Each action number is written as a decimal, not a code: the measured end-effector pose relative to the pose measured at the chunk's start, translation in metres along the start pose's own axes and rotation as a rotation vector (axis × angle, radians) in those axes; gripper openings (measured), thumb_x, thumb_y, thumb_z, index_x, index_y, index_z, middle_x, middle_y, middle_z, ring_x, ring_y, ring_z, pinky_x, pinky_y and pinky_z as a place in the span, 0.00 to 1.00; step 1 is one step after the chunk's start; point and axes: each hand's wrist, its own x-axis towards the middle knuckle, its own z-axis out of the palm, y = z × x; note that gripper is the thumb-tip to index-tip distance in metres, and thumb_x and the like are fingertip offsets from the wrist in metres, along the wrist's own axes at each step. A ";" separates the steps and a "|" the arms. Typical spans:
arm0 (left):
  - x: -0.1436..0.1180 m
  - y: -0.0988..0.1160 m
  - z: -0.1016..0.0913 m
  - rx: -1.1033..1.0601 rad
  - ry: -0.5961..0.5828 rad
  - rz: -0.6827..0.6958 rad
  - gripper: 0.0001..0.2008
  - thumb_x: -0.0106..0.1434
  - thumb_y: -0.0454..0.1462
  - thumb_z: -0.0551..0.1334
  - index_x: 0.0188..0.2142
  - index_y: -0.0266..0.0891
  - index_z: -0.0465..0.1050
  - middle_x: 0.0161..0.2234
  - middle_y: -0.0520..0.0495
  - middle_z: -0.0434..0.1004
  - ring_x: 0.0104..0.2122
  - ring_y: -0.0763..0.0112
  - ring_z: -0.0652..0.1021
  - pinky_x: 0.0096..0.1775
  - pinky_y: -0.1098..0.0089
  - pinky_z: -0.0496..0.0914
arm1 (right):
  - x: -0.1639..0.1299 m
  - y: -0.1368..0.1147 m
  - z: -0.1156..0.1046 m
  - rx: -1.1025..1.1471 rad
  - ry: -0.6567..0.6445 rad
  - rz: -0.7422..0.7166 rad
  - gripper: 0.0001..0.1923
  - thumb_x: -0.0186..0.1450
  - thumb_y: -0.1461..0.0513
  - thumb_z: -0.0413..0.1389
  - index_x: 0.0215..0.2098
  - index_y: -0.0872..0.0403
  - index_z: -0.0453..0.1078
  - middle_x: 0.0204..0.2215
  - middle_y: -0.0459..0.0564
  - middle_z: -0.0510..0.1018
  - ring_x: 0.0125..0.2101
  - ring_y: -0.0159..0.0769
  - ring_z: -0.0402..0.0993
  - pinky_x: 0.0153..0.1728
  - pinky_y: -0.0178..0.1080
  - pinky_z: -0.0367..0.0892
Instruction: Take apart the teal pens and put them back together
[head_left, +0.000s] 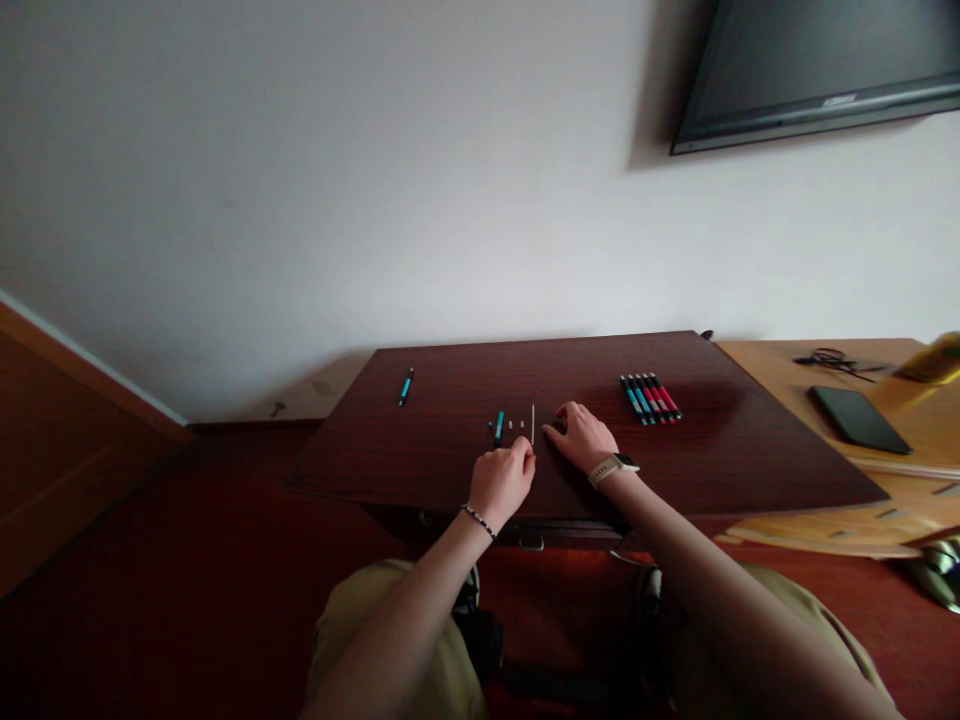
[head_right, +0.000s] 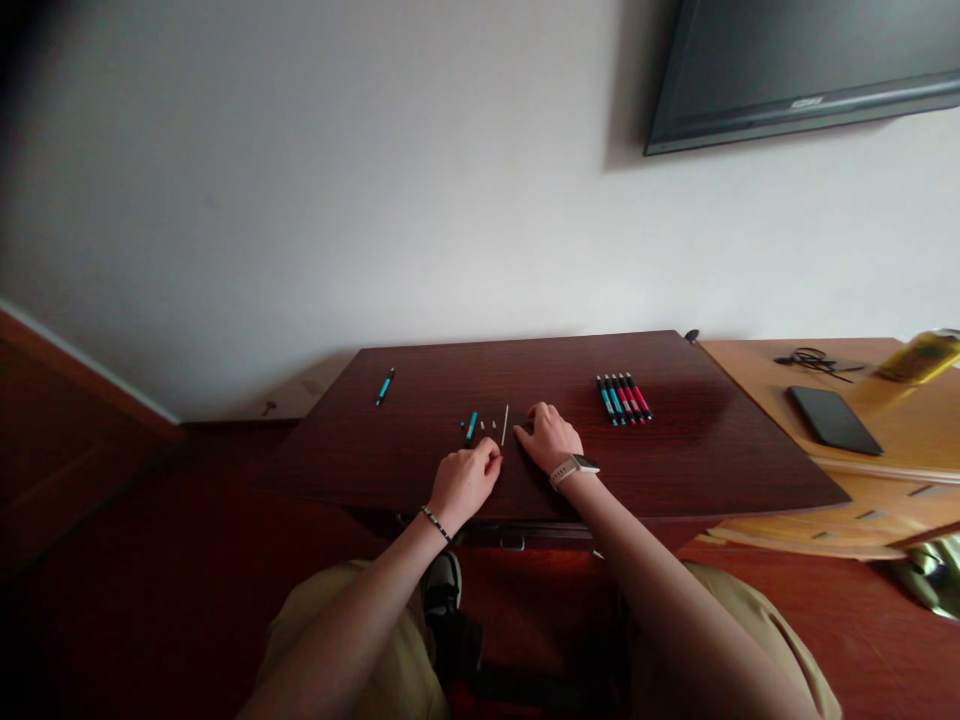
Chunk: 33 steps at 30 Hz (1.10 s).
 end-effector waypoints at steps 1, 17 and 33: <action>0.000 0.001 0.000 0.001 -0.004 -0.002 0.10 0.76 0.42 0.54 0.46 0.46 0.73 0.37 0.47 0.86 0.39 0.60 0.85 0.41 0.66 0.73 | 0.000 0.000 0.000 -0.020 -0.015 0.002 0.15 0.69 0.51 0.61 0.46 0.52 0.71 0.44 0.54 0.78 0.39 0.42 0.76 0.39 0.39 0.64; 0.003 0.002 0.006 0.012 0.001 0.003 0.10 0.76 0.42 0.54 0.47 0.45 0.74 0.37 0.46 0.86 0.38 0.59 0.85 0.41 0.66 0.73 | 0.004 0.006 -0.006 -0.007 -0.055 -0.104 0.12 0.71 0.54 0.60 0.51 0.47 0.76 0.42 0.49 0.80 0.38 0.38 0.76 0.36 0.36 0.63; 0.007 0.012 0.001 0.004 -0.019 0.006 0.11 0.77 0.42 0.53 0.48 0.45 0.74 0.38 0.45 0.85 0.39 0.58 0.85 0.43 0.64 0.75 | 0.007 -0.003 0.003 0.004 -0.026 -0.110 0.10 0.71 0.53 0.61 0.47 0.46 0.77 0.41 0.48 0.80 0.36 0.38 0.75 0.34 0.37 0.61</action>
